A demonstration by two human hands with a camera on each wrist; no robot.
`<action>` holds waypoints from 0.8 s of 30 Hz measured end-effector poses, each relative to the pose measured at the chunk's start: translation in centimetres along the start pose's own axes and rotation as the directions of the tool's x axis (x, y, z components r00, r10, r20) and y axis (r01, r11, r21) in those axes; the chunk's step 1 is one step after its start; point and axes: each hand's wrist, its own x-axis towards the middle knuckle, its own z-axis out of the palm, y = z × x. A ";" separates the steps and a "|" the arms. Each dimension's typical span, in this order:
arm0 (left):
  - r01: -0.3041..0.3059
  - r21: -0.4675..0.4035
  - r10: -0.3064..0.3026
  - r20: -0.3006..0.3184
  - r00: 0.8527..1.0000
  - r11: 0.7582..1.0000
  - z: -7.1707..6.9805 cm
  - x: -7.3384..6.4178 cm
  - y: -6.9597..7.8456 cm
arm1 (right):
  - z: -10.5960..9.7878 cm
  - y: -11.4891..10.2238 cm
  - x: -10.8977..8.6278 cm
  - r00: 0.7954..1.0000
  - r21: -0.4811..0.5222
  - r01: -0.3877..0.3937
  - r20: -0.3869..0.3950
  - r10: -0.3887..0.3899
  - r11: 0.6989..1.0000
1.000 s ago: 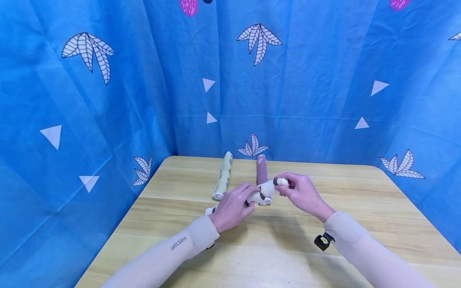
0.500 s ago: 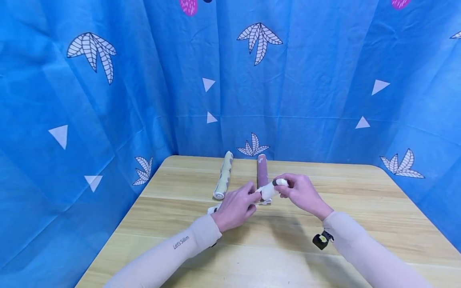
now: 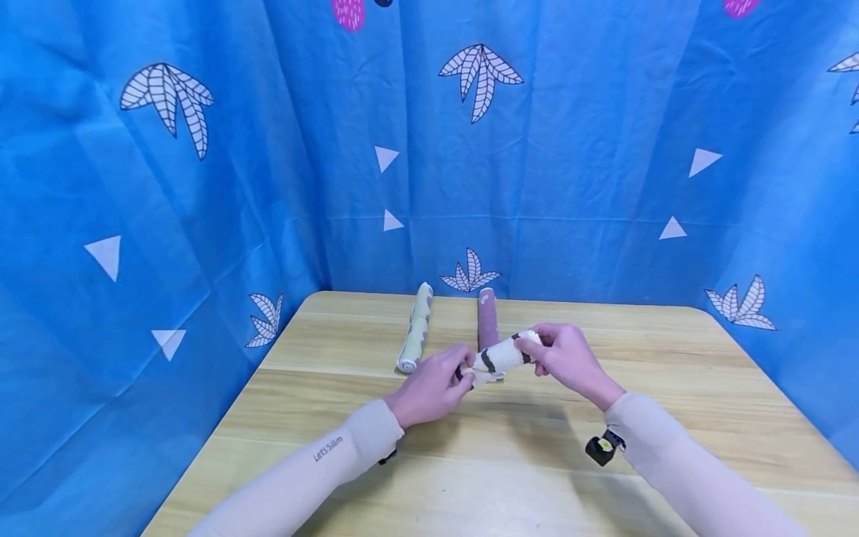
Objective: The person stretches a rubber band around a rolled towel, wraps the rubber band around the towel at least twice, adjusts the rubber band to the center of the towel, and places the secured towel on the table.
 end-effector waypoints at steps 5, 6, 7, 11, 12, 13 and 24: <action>0.176 -0.261 -0.164 0.065 0.984 0.949 -0.2 0.2 -0.1 | -0.4 0.1 -0.1 0.992 -0.014 0.119 0.054 -0.118 0.993; 0.204 -0.309 -0.187 0.081 0.979 0.929 -0.3 0.2 -0.2 | -0.6 0.1 -0.1 0.987 -0.005 0.147 0.070 -0.147 0.989; 0.226 -0.352 -0.206 0.094 0.974 0.908 -0.3 0.3 -0.3 | -0.7 0.1 -0.1 0.980 -0.002 0.180 0.082 -0.179 0.984; 0.261 -0.472 -0.232 0.119 0.965 0.842 -0.4 0.6 -0.9 | -0.9 0.3 0.0 0.940 -0.020 0.321 0.124 -0.317 0.947; 0.261 -0.487 -0.231 0.123 0.965 0.833 -0.5 0.6 -1.0 | -0.9 0.4 0.0 0.930 -0.039 0.351 0.128 -0.343 0.936; 0.263 -0.498 -0.232 0.125 0.965 0.826 -0.5 0.6 -1.1 | -0.9 0.4 0.1 0.923 -0.057 0.372 0.127 -0.363 0.926; 0.043 0.049 -0.041 -0.041 0.998 0.998 0.6 -0.2 0.0 | 0.0 -0.2 0.2 0.940 -0.161 0.340 0.050 -0.336 0.927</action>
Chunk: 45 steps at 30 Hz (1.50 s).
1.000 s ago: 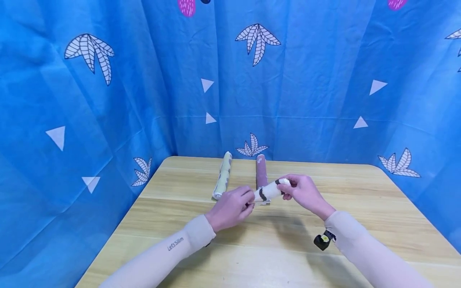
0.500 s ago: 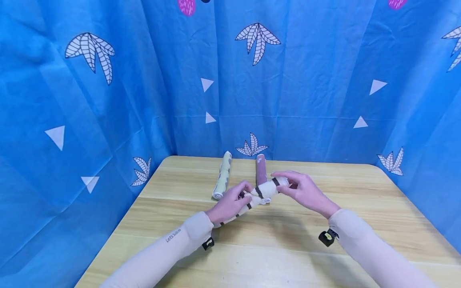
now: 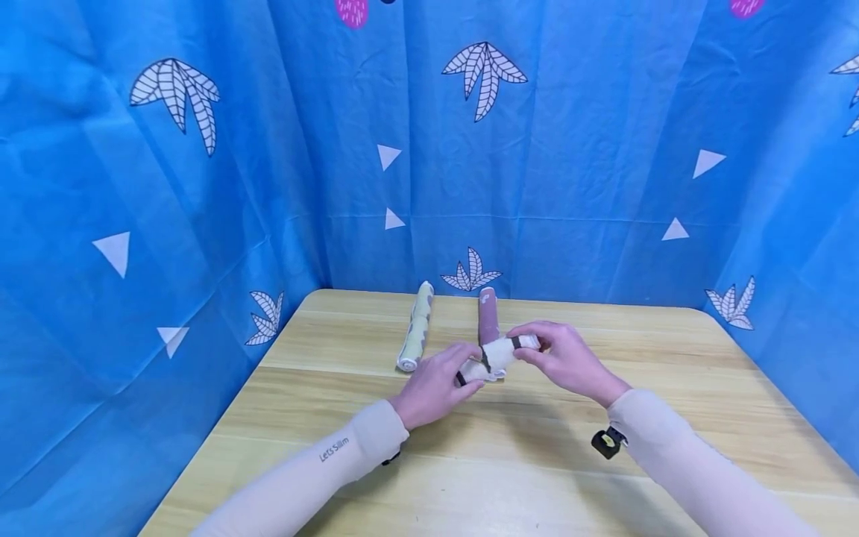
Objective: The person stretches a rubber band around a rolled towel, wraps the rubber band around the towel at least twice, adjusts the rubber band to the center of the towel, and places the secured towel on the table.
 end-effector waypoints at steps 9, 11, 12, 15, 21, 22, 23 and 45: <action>-0.175 0.190 0.187 -0.047 0.981 0.966 0.0 0.0 0.5 | 0.2 -0.2 0.1 0.998 0.009 -0.052 -0.046 0.052 0.999; -0.182 0.200 0.191 -0.026 0.981 0.963 -0.2 0.1 0.6 | 0.2 -0.2 0.1 0.997 0.003 -0.058 -0.050 0.058 0.998; -0.185 0.204 0.192 -0.017 0.981 0.961 -0.2 0.1 0.6 | 0.2 -0.2 0.1 0.997 0.003 -0.064 -0.049 0.064 0.998; -0.197 0.220 0.199 0.012 0.980 0.955 -0.2 0.1 0.6 | 0.2 -0.3 0.1 0.995 0.013 -0.092 -0.027 0.092 0.996; -0.276 0.257 0.276 0.037 0.961 0.926 0.0 -0.2 -0.2 | 0.3 -0.1 0.1 0.987 0.053 -0.157 0.032 0.156 0.986; -0.286 0.265 0.288 0.033 0.957 0.921 0.0 -0.3 -0.4 | 0.3 0.0 0.0 0.985 0.066 -0.170 0.040 0.168 0.983; -0.291 0.264 0.295 0.026 0.955 0.920 -0.1 -0.4 -0.5 | 0.2 0.0 0.0 0.983 0.082 -0.183 0.045 0.179 0.980; 0.254 -0.574 -0.138 0.238 0.961 0.778 -0.9 0.7 -1.6 | -0.5 1.0 -0.5 0.993 0.061 0.100 0.062 -0.104 0.993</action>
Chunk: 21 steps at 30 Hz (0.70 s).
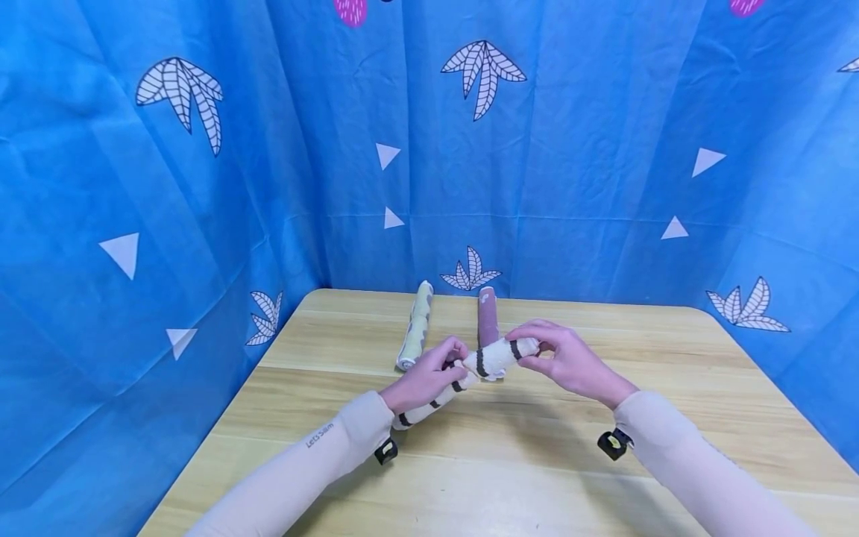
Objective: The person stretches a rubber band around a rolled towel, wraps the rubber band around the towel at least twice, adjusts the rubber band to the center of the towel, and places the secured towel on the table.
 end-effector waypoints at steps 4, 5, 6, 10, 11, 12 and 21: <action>0.016 0.026 -0.016 -0.006 1.000 1.000 0.2 -0.2 0.4 | 0.0 -0.1 0.1 1.000 -0.017 -0.009 -0.028 0.009 1.000; 0.016 0.048 -0.015 -0.016 1.000 0.999 0.3 -0.3 0.5 | 0.0 -0.1 0.1 0.999 -0.018 -0.012 -0.031 0.011 1.000; 0.008 0.080 -0.006 -0.030 1.000 0.997 0.4 -0.3 0.6 | 0.0 -0.1 0.2 0.999 -0.016 -0.014 -0.033 0.013 1.000; -0.099 0.353 0.135 -0.079 0.988 0.930 0.7 -0.6 0.5 | 0.1 0.0 0.1 0.998 -0.016 -0.041 -0.039 0.040 0.999; -0.136 0.441 0.189 -0.077 0.979 0.887 0.8 -0.8 0.5 | 0.1 0.1 0.1 0.998 -0.016 -0.048 -0.042 0.047 0.999; -0.172 0.518 0.243 -0.071 0.968 0.838 0.8 -0.9 0.4 | 0.0 0.1 0.1 0.998 -0.017 -0.055 -0.045 0.054 0.998; -0.277 0.705 0.373 0.019 0.928 0.653 1.1 -1.4 0.7 | -0.1 0.3 0.1 0.995 -0.038 -0.087 -0.047 0.085 0.996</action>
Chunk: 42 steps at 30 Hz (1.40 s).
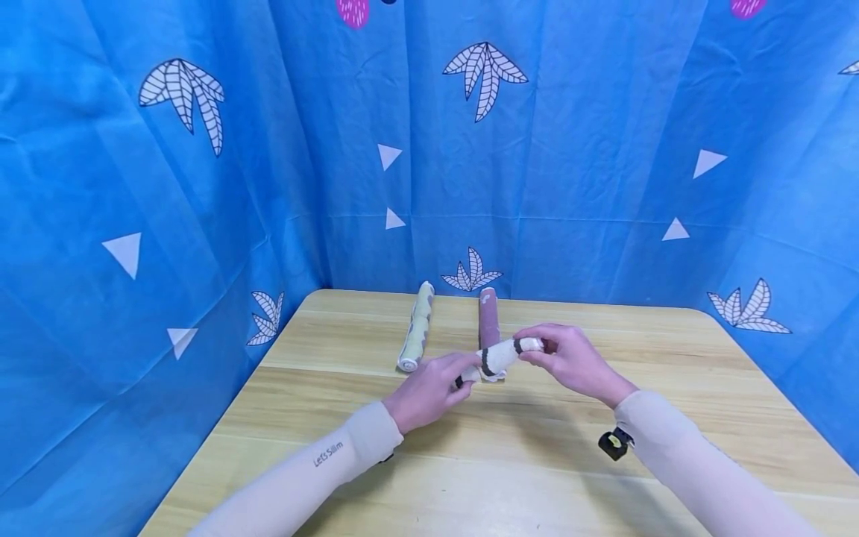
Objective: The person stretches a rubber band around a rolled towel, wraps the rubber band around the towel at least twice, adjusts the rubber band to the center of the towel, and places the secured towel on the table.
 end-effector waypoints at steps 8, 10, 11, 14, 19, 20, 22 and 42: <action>0.010 0.042 -0.014 0.095 0.995 0.999 -0.4 1.0 0.8 | -0.1 -0.1 0.2 1.000 0.002 -0.022 0.006 0.022 1.000; 0.001 0.052 -0.006 0.106 0.994 0.999 -0.4 1.0 0.8 | -0.1 0.0 0.3 0.999 0.009 -0.028 0.019 0.028 1.000; -0.011 0.059 0.005 0.106 0.994 0.998 -0.4 1.0 0.8 | -0.1 0.0 0.3 0.999 0.017 -0.032 0.028 0.032 0.999; -0.078 0.114 0.070 0.079 0.994 0.990 -0.2 0.8 0.5 | -0.4 0.2 0.3 0.998 0.038 -0.053 0.043 0.052 0.998; -0.074 0.172 0.074 0.006 0.997 0.982 -0.4 0.5 0.1 | -1.1 0.4 0.1 0.990 0.086 -0.141 0.033 0.139 0.986; -0.045 0.155 0.044 0.010 0.999 0.987 -0.4 0.5 0.1 | -1.2 0.4 0.1 0.987 0.100 -0.157 0.036 0.154 0.983; 0.022 0.099 -0.025 0.036 0.999 0.995 -0.3 0.4 0.0 | -1.3 0.4 0.0 0.984 0.123 -0.173 0.049 0.169 0.977; 0.375 -0.482 -0.277 0.263 0.924 0.792 -0.2 1.0 -0.5 | -1.8 0.4 0.0 0.992 0.235 -0.102 0.101 0.080 0.967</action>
